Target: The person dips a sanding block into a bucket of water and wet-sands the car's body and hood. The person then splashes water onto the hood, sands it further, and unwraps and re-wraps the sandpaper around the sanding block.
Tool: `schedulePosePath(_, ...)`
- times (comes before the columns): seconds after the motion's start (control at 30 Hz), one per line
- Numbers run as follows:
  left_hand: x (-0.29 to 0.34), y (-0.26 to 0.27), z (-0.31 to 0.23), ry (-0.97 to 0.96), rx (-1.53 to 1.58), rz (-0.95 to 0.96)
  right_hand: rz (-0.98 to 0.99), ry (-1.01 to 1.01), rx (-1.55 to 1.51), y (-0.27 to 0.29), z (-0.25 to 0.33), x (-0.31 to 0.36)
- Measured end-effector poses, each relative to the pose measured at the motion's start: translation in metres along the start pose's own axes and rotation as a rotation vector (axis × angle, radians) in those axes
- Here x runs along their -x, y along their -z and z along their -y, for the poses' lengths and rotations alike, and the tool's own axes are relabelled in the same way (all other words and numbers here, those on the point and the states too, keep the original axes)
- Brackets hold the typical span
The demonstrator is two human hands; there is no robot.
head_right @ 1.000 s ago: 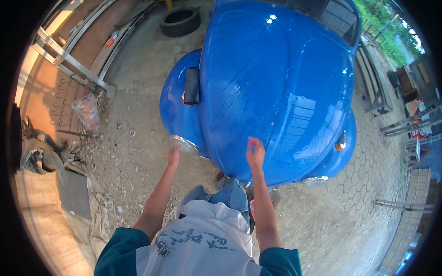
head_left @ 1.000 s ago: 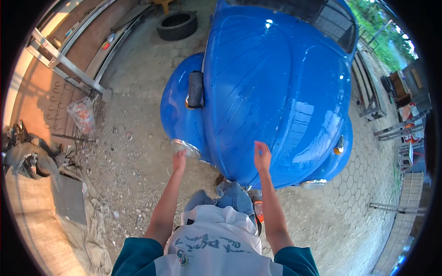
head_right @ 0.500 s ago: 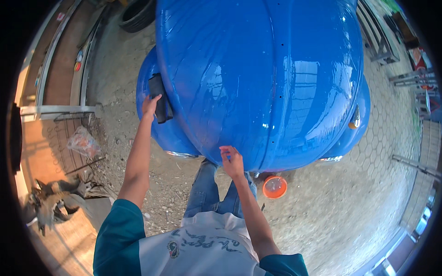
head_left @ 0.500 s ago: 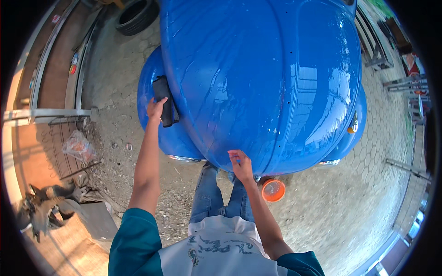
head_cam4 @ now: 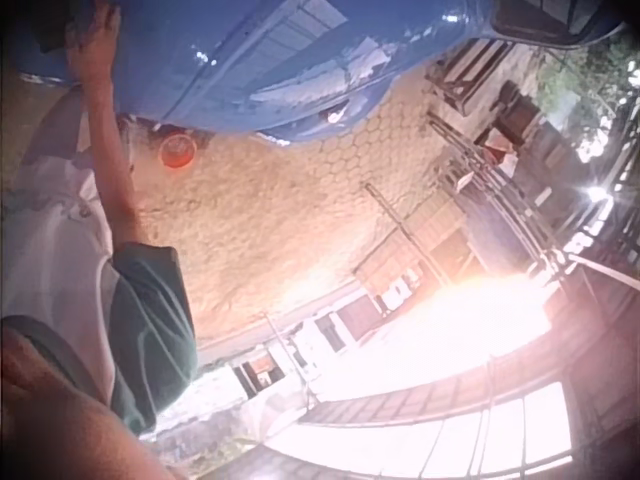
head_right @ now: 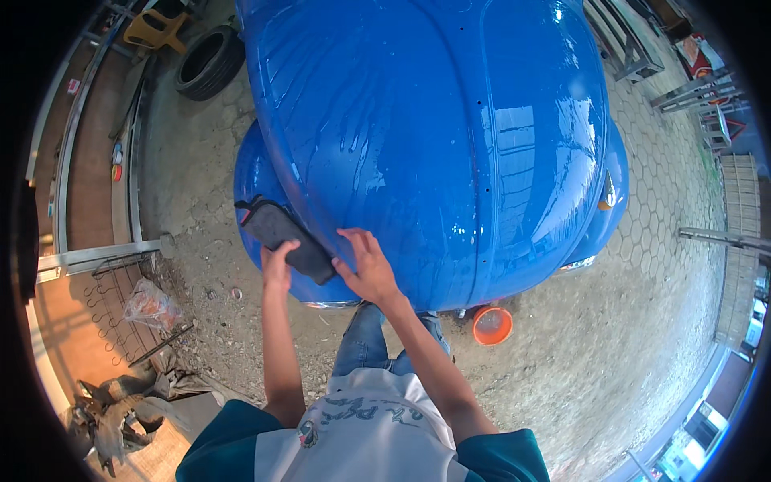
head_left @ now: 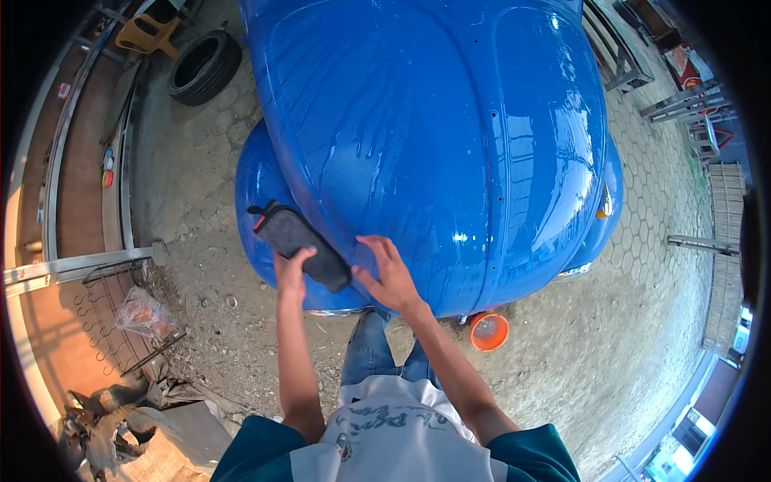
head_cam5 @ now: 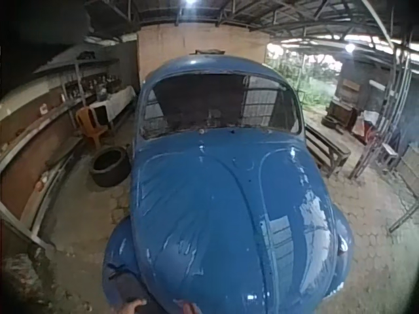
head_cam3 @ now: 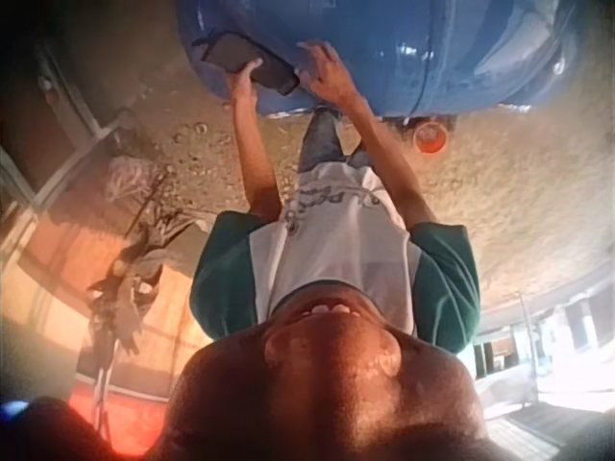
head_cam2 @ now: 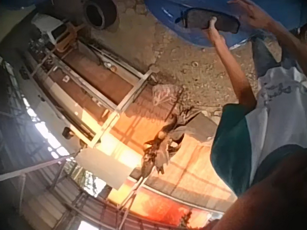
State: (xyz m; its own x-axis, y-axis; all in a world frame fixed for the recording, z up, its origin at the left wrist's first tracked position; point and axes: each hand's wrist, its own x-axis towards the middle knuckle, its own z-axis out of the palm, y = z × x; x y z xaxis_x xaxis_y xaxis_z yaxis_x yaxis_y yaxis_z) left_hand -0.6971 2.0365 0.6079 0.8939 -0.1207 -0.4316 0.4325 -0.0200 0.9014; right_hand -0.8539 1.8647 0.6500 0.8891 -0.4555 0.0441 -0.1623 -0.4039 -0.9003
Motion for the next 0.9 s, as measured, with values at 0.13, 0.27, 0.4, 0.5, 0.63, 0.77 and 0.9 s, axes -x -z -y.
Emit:
schedulePosePath(0.13,0.041,-0.062,-0.017,0.257,0.264,0.184,0.112,-0.054,0.212,0.005,0.034,-0.010)
schedulePosePath(0.27,0.043,-0.119,-0.016,0.298,0.330,0.425,0.025,-0.214,0.464,0.031,0.023,-0.016)
schedulePosePath(0.4,0.039,-0.170,-0.004,0.209,0.150,0.611,-0.299,-0.144,0.634,0.079,-0.021,-0.004)
schedulePosePath(0.5,0.025,-0.184,0.015,-0.778,-0.652,0.454,-0.417,-0.205,0.759,0.104,-0.063,0.012)
schedulePosePath(0.63,-0.016,-0.168,0.022,-0.982,-0.996,0.131,-0.455,-0.306,0.864,0.085,-0.076,0.013)
schedulePosePath(0.77,-0.028,-0.169,0.033,-1.035,-1.071,0.040,-0.618,-0.128,1.030,0.087,-0.102,-0.030)
schedulePosePath(0.9,-0.028,-0.161,0.036,-0.973,-1.135,0.042,-0.714,-0.256,0.956,0.110,-0.078,-0.119)
